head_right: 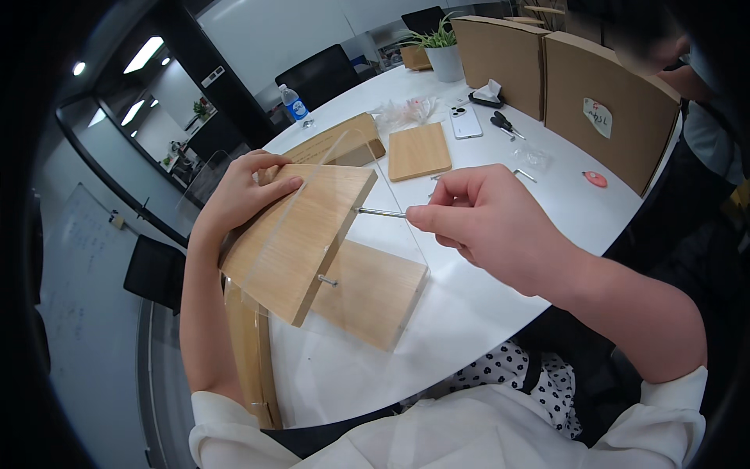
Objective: The person assembles a wooden and acrylic display stand using a screwdriver. They align wooden panels with a clear acrylic sheet, insert screws, and tighten them to secure the components together. The person repeatedly adjusts the pieces and fastens multiple screws to complete the assembly.
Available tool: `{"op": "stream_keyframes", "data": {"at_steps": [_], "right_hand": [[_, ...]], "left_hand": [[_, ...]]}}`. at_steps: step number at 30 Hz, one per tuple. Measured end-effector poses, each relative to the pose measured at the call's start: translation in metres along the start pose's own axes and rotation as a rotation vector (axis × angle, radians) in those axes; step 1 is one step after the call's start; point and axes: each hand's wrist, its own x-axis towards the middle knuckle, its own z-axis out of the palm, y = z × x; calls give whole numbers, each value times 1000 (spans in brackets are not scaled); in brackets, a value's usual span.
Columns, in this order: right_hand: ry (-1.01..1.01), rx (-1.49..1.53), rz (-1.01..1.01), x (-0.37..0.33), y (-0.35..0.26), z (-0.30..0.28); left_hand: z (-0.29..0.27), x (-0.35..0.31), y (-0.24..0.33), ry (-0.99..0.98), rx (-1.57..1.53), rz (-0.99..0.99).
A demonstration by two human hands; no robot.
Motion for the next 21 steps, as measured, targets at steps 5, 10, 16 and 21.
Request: {"op": "stream_keyframes", "data": {"at_steps": [5, 10, 16, 21], "right_hand": [[-152, 216, 239, 2, -7, -7], [116, -603, -526, -9, 7, 7], [408, -1557, -1494, -2, 16, -3], [290, -1353, -1318, -4, 16, 4]], "left_hand": [[-2, 1, -3, -3, -16, 17], [-3, -1, 0, -22, -36, -11], [-1, 5, -9, 22, -12, 31], [-2, 5, -9, 19, -9, 44]]}}
